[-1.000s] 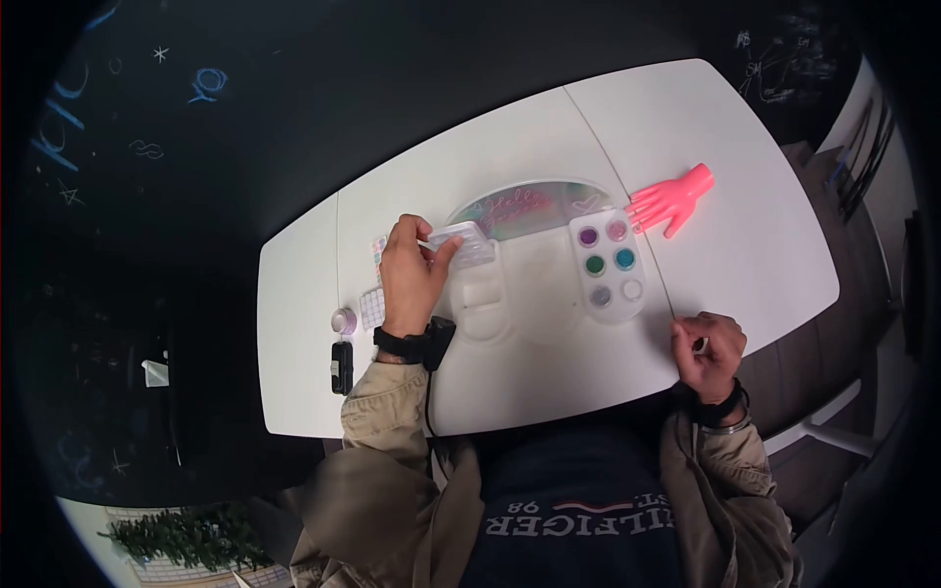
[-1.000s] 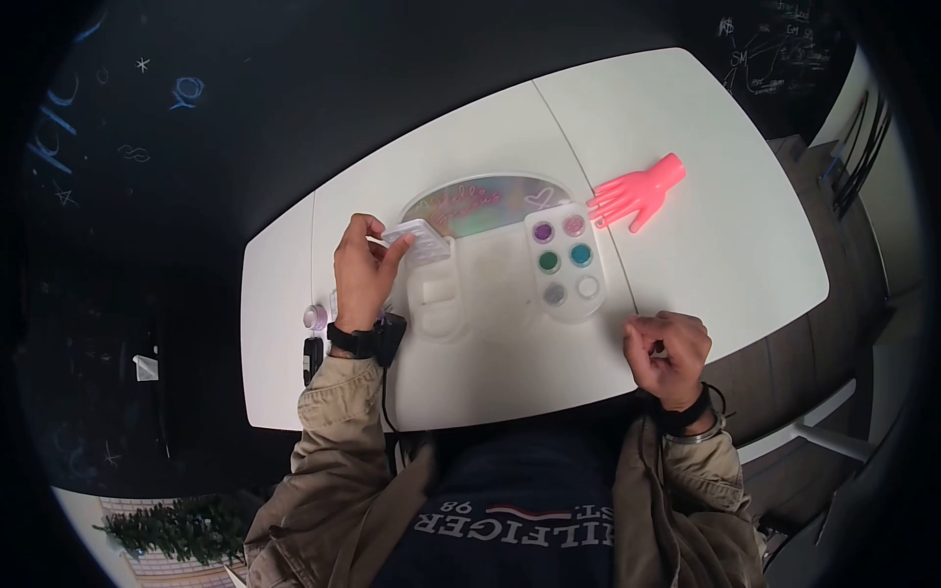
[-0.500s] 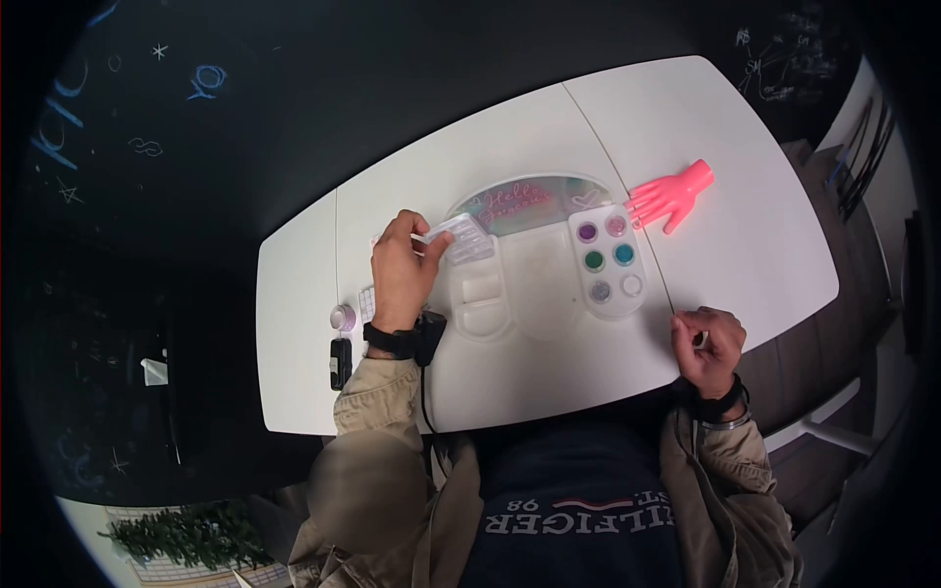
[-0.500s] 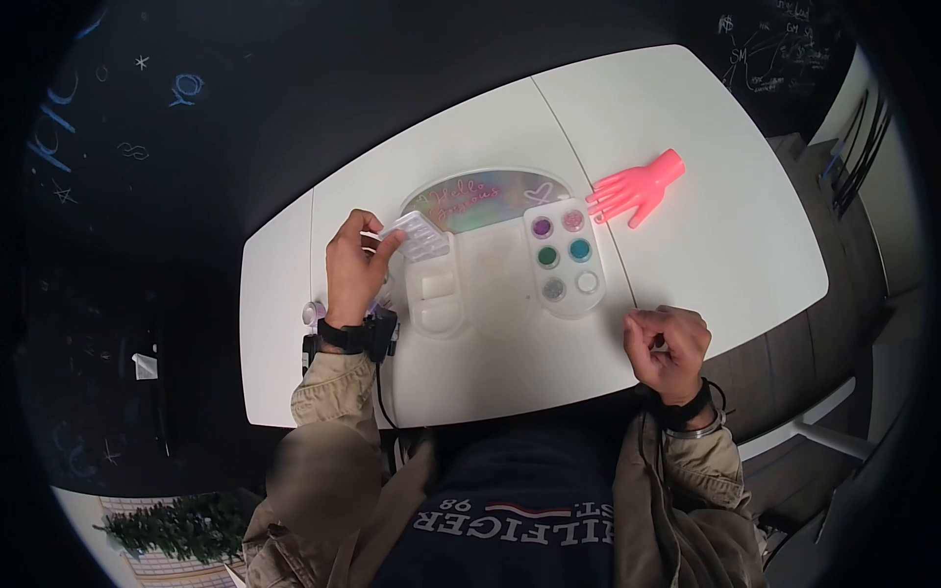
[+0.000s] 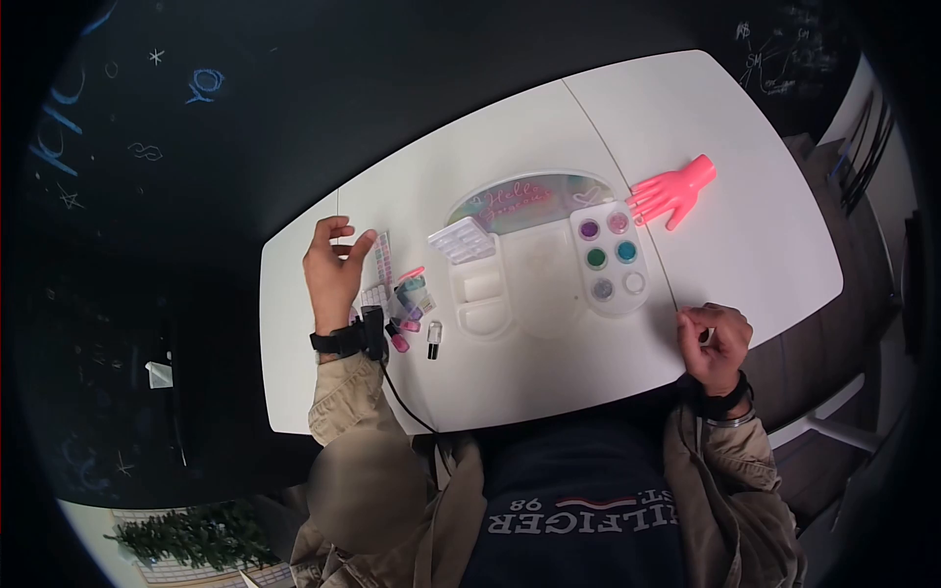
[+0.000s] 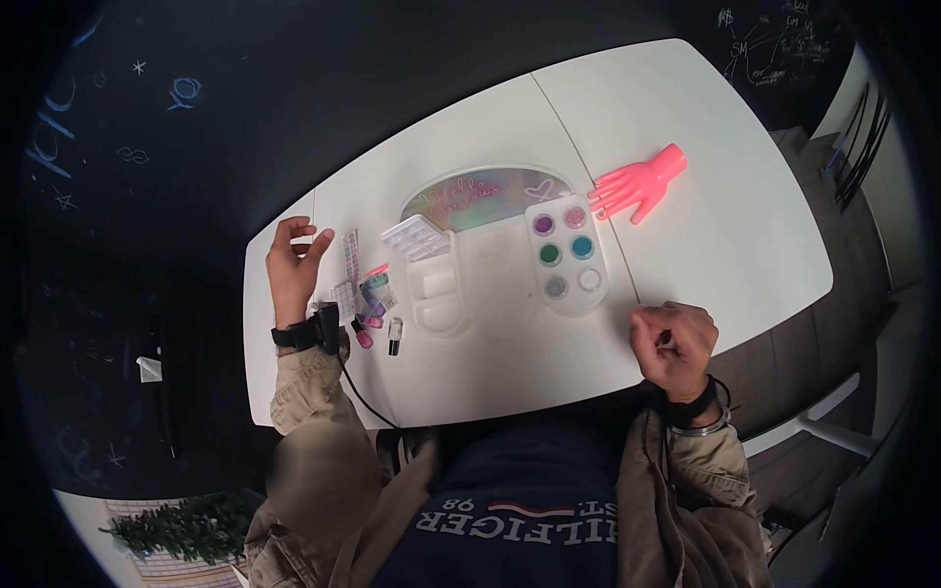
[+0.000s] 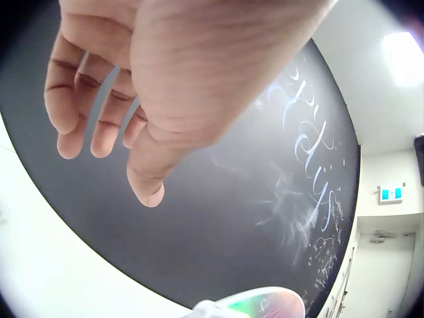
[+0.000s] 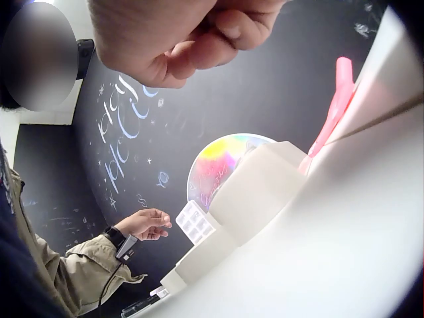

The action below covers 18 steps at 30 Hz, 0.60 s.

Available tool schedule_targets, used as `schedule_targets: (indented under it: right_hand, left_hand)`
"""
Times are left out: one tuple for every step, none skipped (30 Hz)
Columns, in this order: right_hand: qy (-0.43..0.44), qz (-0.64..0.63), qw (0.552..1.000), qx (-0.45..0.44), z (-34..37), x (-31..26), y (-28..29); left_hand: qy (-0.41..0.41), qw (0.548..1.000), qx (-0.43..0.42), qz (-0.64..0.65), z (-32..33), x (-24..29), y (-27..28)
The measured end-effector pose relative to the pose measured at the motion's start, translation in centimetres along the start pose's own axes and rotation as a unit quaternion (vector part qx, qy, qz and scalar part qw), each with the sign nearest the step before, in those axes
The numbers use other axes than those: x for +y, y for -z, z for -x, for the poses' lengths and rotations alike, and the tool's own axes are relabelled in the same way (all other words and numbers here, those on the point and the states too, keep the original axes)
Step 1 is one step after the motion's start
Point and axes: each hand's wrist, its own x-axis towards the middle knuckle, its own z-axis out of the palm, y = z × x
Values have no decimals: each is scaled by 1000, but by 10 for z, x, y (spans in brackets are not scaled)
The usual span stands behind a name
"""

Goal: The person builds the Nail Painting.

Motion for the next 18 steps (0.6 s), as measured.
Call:
schedule_targets:
  right_hand:
    - [0,-1,1000,0,0,0,0]
    - [1,-2,1000,-1,1,1,0]
    - [0,-4,1000,0,1,1,0]
    - [-1,-6,1000,1,0,1,-1]
    - [-1,-8,1000,2,1,2,-1]
    - [-2,-9,1000,2,1,2,-2]
    - [-3,-11,1000,3,2,2,-2]
    - [-3,-11,1000,3,2,2,-2]
    - [-2,-13,1000,4,2,2,-2]
    - [-2,-15,1000,4,2,2,-2]
    - [-2,-16,1000,5,2,2,-2]
    - [0,-11,1000,4,2,1,-2]
    - [2,-7,1000,3,2,1,-1]
    - [4,-2,1000,1,1,0,-1]
    - [5,-1,1000,3,1,0,-1]
    - [6,-1,1000,4,0,0,-1]
    - [7,0,1000,5,0,-1,-1]
    - [8,4,1000,4,0,-1,-1]
  left_hand:
    - [15,1000,4,-2,1,-5,4]
    - [29,999,1,-14,3,-10,7]
    - [44,999,-3,-27,4,-14,10]
    - [59,997,-7,-41,6,-19,12]
    - [71,997,-8,-42,9,-24,11]
    - [73,996,-15,-42,11,-32,10]
    - [76,996,-22,-41,13,-41,9]
    - [78,996,-28,-40,14,-52,6]
    - [86,995,-30,-42,14,-64,2]
    - [90,994,-35,-54,13,-76,-3]
    - [94,992,-41,-67,13,-80,-7]
    - [98,991,-46,-79,12,-84,-9]
    - [95,989,-57,-99,13,-88,-11]
    - [91,986,-68,-120,14,-85,-12]
    - [88,983,-78,-140,15,-83,-13]
    - [87,984,-77,-135,15,-85,-14]
    - [86,985,-76,-130,16,-86,-16]
    - [85,986,-75,-125,16,-88,-17]
